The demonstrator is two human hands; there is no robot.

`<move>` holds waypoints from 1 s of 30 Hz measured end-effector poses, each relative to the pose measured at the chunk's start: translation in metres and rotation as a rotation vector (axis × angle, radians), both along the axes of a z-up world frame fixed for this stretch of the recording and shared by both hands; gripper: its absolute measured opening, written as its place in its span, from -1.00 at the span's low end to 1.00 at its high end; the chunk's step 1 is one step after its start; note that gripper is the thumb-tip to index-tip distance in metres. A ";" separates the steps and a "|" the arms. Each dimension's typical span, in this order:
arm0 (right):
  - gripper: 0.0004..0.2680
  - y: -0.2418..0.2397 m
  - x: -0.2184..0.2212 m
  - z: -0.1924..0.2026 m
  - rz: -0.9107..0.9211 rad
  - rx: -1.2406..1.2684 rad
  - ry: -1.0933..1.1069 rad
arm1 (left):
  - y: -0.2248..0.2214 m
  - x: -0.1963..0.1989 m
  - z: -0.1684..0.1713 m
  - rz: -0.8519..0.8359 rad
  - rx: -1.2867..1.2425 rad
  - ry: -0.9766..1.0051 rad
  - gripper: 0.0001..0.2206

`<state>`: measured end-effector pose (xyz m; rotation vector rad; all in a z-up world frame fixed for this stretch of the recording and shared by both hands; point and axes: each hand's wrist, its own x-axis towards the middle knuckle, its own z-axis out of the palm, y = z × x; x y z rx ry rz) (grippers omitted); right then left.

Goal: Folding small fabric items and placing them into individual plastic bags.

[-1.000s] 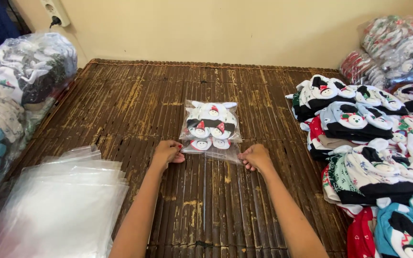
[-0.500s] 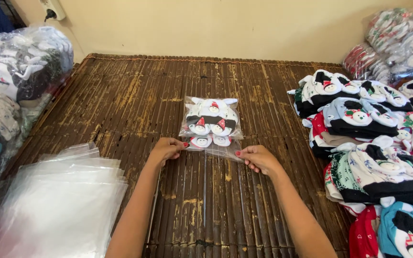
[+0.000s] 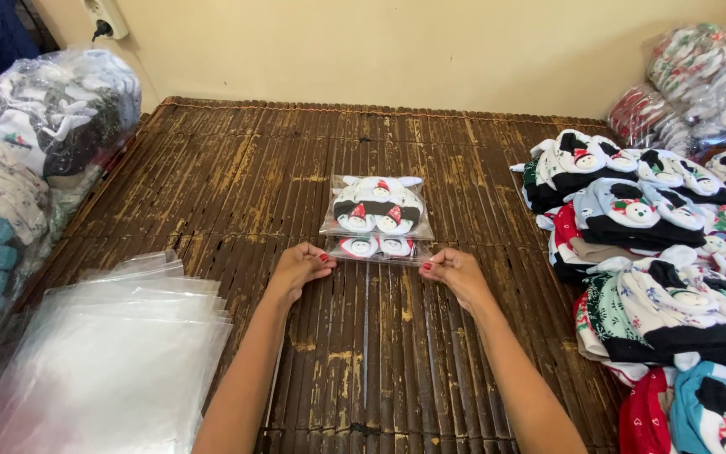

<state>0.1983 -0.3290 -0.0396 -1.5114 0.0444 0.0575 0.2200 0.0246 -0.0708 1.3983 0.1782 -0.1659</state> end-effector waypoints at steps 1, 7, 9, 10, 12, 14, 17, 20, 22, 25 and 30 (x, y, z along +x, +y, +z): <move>-0.91 -0.001 0.000 -0.003 0.000 0.000 0.000 | -0.002 0.000 -0.001 0.000 0.000 0.000 -0.81; -0.92 0.002 -0.002 -0.001 -0.052 -0.497 -0.178 | -0.003 0.007 -0.014 0.006 0.368 -0.177 -0.94; -0.88 -0.005 0.000 -0.007 -0.072 -0.708 -0.154 | -0.004 0.005 -0.011 0.011 0.281 -0.152 -0.92; -0.88 -0.003 -0.004 0.002 -0.074 -0.707 -0.153 | -0.004 0.004 -0.008 0.009 0.281 -0.152 -0.92; -0.82 0.004 -0.010 0.023 -0.032 -0.305 0.090 | -0.003 0.002 -0.001 -0.045 0.181 -0.088 -0.82; -0.78 0.004 0.001 0.028 -0.018 -0.225 0.187 | -0.005 0.001 0.009 -0.025 0.163 -0.035 -0.77; -0.76 -0.006 0.018 0.016 -0.023 -0.115 0.278 | -0.011 0.011 0.007 0.024 0.124 0.050 -0.78; -0.77 -0.013 0.034 -0.007 -0.054 -0.091 0.254 | -0.009 0.023 -0.018 0.092 0.083 0.066 -0.78; -0.76 -0.013 0.036 -0.012 -0.077 -0.091 0.237 | -0.008 0.031 -0.038 0.118 0.068 0.049 -0.75; -0.78 -0.006 0.033 -0.003 -0.106 -0.134 0.203 | -0.006 0.042 -0.055 0.168 0.102 0.044 -0.76; -0.83 -0.007 0.063 -0.065 -0.382 -0.445 0.024 | -0.014 0.053 -0.077 0.262 0.523 0.123 -0.88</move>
